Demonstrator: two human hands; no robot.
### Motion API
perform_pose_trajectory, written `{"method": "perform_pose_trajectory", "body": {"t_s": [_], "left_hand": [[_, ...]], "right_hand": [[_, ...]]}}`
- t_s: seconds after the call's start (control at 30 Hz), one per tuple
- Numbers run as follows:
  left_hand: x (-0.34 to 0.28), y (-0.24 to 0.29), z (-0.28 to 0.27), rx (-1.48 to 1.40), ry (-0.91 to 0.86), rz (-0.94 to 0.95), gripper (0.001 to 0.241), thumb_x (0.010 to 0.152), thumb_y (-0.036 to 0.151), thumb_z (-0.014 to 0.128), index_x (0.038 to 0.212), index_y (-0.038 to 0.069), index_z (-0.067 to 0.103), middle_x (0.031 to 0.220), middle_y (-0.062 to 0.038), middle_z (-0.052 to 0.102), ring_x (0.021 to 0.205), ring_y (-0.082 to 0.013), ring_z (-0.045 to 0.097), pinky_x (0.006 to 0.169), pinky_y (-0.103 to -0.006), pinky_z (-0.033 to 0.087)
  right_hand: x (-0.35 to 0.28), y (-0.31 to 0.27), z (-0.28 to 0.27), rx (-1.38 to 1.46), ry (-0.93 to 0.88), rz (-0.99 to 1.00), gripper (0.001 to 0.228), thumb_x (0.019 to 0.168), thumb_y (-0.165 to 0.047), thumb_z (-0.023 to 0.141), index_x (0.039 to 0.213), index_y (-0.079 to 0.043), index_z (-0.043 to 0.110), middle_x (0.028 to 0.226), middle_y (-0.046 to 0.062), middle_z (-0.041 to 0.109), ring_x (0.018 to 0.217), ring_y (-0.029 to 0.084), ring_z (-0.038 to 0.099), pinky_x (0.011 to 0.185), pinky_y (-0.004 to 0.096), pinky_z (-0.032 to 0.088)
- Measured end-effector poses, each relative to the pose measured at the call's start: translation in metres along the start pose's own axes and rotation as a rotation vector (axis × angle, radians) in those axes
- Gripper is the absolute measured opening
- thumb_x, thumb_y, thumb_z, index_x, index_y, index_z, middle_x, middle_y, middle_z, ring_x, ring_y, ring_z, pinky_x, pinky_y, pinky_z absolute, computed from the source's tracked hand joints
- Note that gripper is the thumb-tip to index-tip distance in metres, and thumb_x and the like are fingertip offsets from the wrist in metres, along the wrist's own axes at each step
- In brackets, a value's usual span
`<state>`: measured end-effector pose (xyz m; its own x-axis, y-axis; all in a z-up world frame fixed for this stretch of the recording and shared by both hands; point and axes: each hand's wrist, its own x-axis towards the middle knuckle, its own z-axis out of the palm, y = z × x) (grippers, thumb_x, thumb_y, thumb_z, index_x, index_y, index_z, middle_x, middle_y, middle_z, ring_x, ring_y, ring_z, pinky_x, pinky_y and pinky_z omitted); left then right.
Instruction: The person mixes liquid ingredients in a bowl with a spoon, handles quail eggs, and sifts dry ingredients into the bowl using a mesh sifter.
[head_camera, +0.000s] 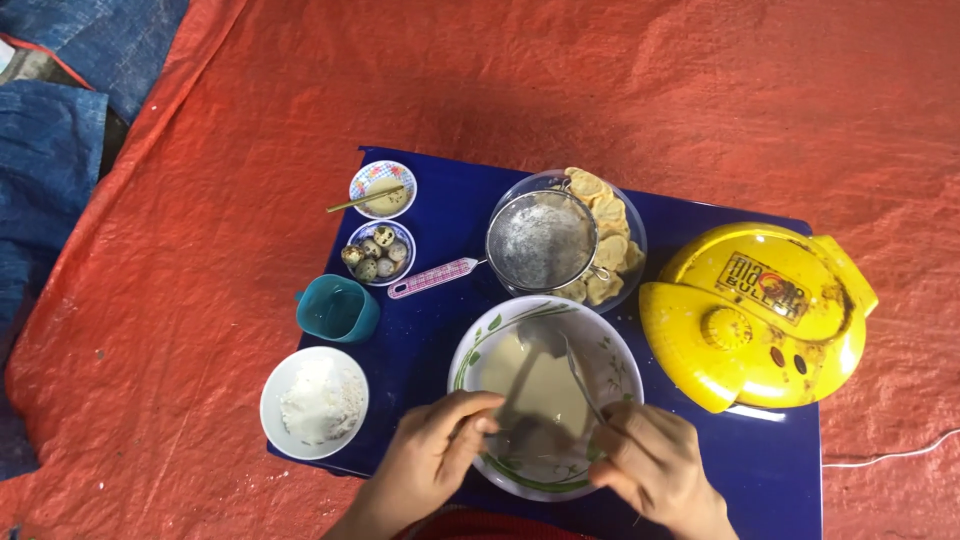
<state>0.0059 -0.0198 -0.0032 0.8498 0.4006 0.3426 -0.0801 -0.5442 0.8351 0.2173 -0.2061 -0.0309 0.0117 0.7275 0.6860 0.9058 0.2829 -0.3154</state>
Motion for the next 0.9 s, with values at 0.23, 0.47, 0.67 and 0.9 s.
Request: {"method": "perform_pose_trajectory", "body": {"t_s": [0.23, 0.47, 0.67, 0.9], "left_hand": [[0.003, -0.003, 0.010, -0.226, -0.095, 0.027, 0.025, 0.107, 0.014, 0.051, 0.124, 0.002, 0.063, 0.109, -0.014, 0.075, 0.094, -0.0250, 0.079, 0.082, -0.0324, 0.064], [0.017, -0.009, -0.013, 0.093, 0.083, 0.137, 0.023, 0.099, 0.001, 0.061, 0.122, 0.004, 0.064, 0.097, -0.010, 0.075, 0.083, -0.0211, 0.077, 0.076, -0.0313, 0.063], [0.020, 0.001, -0.025, 0.049, 0.167, 0.118, 0.020, 0.102, 0.004, 0.056, 0.118, -0.001, 0.067, 0.103, -0.014, 0.075, 0.089, -0.0226, 0.076, 0.080, -0.0299, 0.063], [0.010, -0.001, -0.033, 0.090, 0.215, 0.121, 0.020, 0.103, 0.005, 0.054, 0.118, -0.001, 0.066, 0.104, -0.015, 0.073, 0.087, -0.0225, 0.073, 0.079, -0.0297, 0.061]], "right_hand": [[-0.001, 0.011, -0.016, 0.152, 0.020, 0.159, 0.036, 0.098, -0.031, 0.055, 0.089, 0.002, 0.064, 0.084, 0.013, 0.068, 0.077, 0.029, 0.072, 0.069, 0.038, 0.064], [-0.013, -0.019, -0.049, 0.149, 0.082, 0.429, 0.041, 0.099, -0.033, 0.047, 0.076, -0.004, 0.065, 0.073, 0.009, 0.070, 0.053, 0.016, 0.069, 0.049, 0.025, 0.053], [-0.013, -0.028, -0.039, 0.229, 0.246, 0.607, 0.048, 0.102, -0.034, 0.045, 0.072, -0.001, 0.062, 0.066, 0.012, 0.071, 0.058, 0.021, 0.075, 0.053, 0.023, 0.060], [-0.007, -0.016, -0.021, 0.071, 0.195, 0.369, 0.032, 0.098, -0.023, 0.053, 0.088, 0.003, 0.068, 0.081, 0.015, 0.070, 0.070, 0.025, 0.073, 0.067, 0.031, 0.059]]}}
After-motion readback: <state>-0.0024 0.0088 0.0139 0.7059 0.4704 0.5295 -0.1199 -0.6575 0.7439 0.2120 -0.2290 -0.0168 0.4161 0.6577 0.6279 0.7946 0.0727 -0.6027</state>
